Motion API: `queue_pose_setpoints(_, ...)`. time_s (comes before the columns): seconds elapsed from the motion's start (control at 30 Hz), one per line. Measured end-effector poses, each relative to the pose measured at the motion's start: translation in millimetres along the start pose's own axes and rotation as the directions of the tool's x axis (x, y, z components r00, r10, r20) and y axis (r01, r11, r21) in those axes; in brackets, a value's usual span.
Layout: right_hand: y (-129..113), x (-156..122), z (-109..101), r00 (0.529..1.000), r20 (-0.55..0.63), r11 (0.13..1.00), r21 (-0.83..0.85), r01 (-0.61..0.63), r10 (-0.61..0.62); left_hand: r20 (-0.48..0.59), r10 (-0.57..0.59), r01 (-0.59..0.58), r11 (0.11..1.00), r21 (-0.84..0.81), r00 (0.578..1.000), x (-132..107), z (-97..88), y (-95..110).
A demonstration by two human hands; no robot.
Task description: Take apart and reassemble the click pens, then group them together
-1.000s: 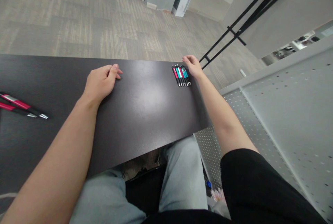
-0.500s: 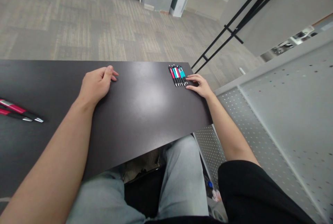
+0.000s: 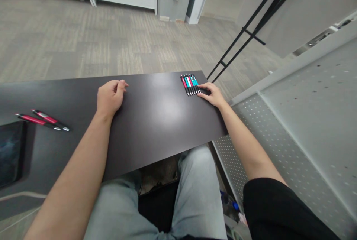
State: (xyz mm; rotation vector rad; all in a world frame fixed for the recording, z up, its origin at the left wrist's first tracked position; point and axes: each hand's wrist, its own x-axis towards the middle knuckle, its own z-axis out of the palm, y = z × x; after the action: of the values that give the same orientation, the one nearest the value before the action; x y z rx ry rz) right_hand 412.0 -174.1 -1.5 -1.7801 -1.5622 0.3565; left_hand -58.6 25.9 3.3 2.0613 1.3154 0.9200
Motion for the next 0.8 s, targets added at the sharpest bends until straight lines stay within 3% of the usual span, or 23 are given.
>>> queue_pose_setpoints(0.1,-11.6,-2.4,-1.6,0.99,-0.115,0.995,0.068,-0.072,0.08,-0.083,0.056,-0.049,0.995,0.091,0.995,-19.0,-7.7,13.3)
queue_pose_setpoints(0.17,-23.1,-3.8,-3.5,0.924,-0.336,0.982,0.111,-0.155,0.184,-0.064,0.043,-0.031,0.983,0.179,0.997,-41.6,-21.9,18.4)
queue_pose_setpoints(0.23,-35.7,-2.2,-0.8,0.864,-0.46,0.977,0.15,-0.15,0.203,-0.138,-0.023,0.055,0.971,0.231,0.99,-68.2,-43.5,17.1)
queue_pose_setpoints(0.3,-51.1,2.6,12.4,0.837,-0.513,0.976,0.188,-0.106,0.19,-0.256,-0.137,0.196,0.955,0.221,0.957,-93.3,-69.7,10.4)
queue_pose_setpoints(0.33,-61.2,5.4,23.7,0.848,-0.507,0.98,0.188,-0.066,0.155,-0.268,-0.209,0.274,0.933,0.233,0.94,-103.6,-83.1,6.1)
queue_pose_setpoints(0.37,-73.7,7.9,38.0,0.888,-0.447,0.981,0.193,-0.025,0.11,-0.271,-0.28,0.353,0.893,0.279,0.921,-111.7,-95.8,1.8)
queue_pose_setpoints(0.4,-88.5,10.0,54.7,0.94,-0.336,0.979,0.204,0.016,0.055,-0.266,-0.329,0.41,0.84,0.356,0.906,-117.2,-107.2,-2.0)
queue_pose_setpoints(0.47,-123.0,13.5,91.8,0.992,-0.12,0.96,0.269,0.079,-0.048,-0.26,-0.364,0.447,0.722,0.529,0.895,-120.2,-124.5,-6.6)
queue_pose_setpoints(0.57,-171.3,19.8,144.3,0.995,0.014,0.928,0.362,0.089,-0.101,-0.236,-0.427,0.464,0.577,0.673,0.873,-108.4,-135.6,-5.8)
queue_pose_setpoints(0.63,-189.9,24.8,168.8,0.992,0.046,0.919,0.384,0.094,-0.121,-0.177,-0.519,0.457,0.482,0.748,0.836,-95.9,-136.9,-2.6)
queue_pose_setpoints(0.8,-187.3,31.9,188.4,0.991,0.064,0.897,0.436,0.075,-0.114,-0.114,-0.578,0.438,0.46,0.772,0.808,-72.7,-138.1,2.4)
